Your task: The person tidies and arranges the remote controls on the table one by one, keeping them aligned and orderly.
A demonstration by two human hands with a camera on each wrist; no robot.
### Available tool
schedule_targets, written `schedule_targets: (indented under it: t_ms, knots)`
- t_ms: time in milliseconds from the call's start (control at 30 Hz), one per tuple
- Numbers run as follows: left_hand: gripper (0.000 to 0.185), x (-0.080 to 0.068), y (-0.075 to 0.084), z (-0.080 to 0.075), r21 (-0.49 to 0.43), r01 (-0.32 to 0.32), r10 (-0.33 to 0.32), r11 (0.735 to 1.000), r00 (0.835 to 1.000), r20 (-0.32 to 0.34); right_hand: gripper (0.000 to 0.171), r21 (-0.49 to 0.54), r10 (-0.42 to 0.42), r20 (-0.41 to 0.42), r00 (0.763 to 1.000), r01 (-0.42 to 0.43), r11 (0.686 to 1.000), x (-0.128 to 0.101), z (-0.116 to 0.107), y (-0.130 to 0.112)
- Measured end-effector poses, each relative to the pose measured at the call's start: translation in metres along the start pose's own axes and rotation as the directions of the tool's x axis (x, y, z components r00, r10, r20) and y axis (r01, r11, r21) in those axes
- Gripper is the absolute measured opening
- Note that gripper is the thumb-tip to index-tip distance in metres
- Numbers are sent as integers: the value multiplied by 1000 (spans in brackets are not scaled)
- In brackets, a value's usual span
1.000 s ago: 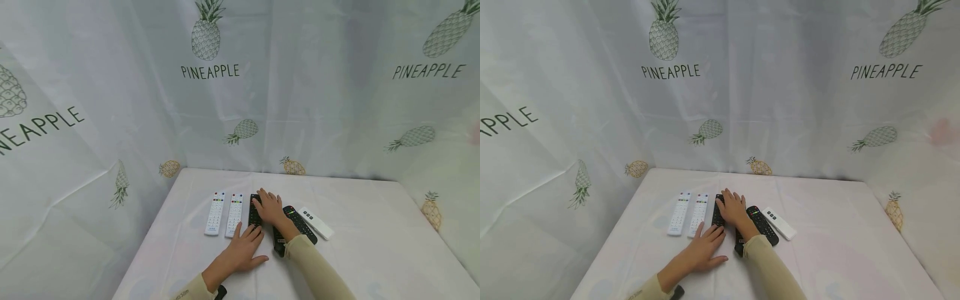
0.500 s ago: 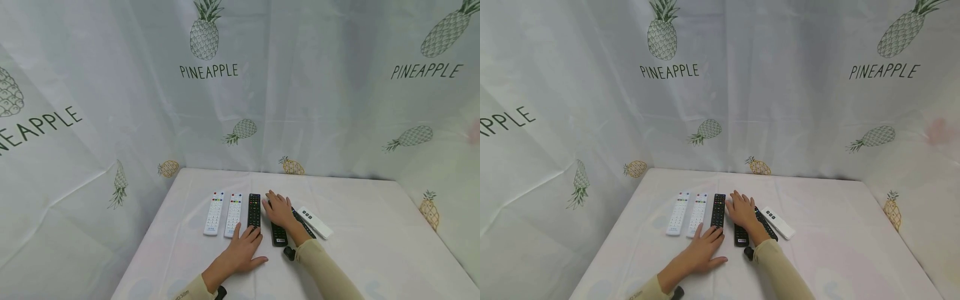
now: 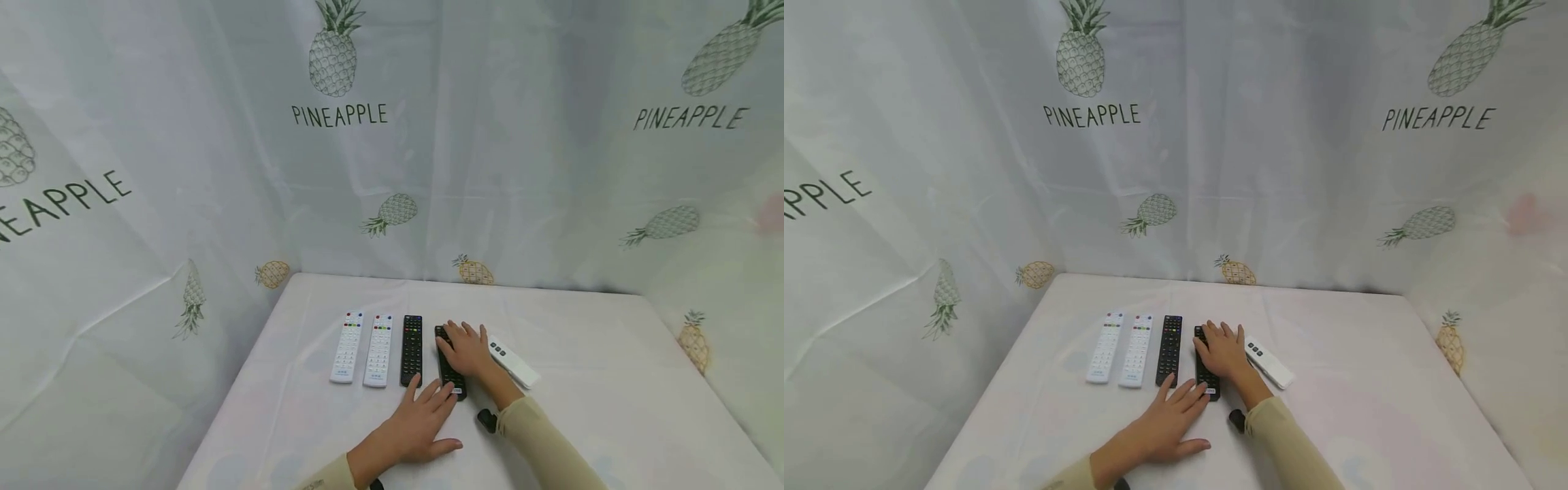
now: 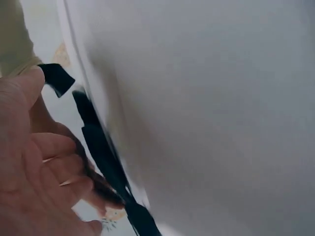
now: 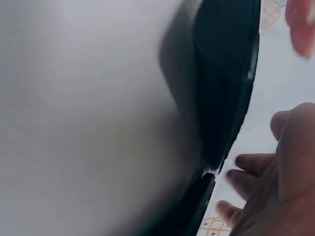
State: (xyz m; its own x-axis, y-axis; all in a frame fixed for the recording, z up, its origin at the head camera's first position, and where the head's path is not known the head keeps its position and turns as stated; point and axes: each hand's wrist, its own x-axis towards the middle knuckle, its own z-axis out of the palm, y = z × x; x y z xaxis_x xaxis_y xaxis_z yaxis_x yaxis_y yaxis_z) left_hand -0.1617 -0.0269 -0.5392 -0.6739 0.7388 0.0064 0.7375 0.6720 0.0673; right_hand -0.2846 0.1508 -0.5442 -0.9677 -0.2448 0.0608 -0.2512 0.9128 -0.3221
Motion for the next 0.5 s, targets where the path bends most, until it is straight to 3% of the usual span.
schedule_targets:
  t_ms: [267, 500]
  knots:
    - [84, 5, 6, 0, 80, 18, -25, 997, 997, 75, 59, -52, 13, 57, 998, -10, 999, -8, 3, 1]
    - [85, 12, 7, -5, 53, 36, -44, 998, 988, 146, 58, -30, -1, 54, 999, 2, 1000, -12, 4, 1]
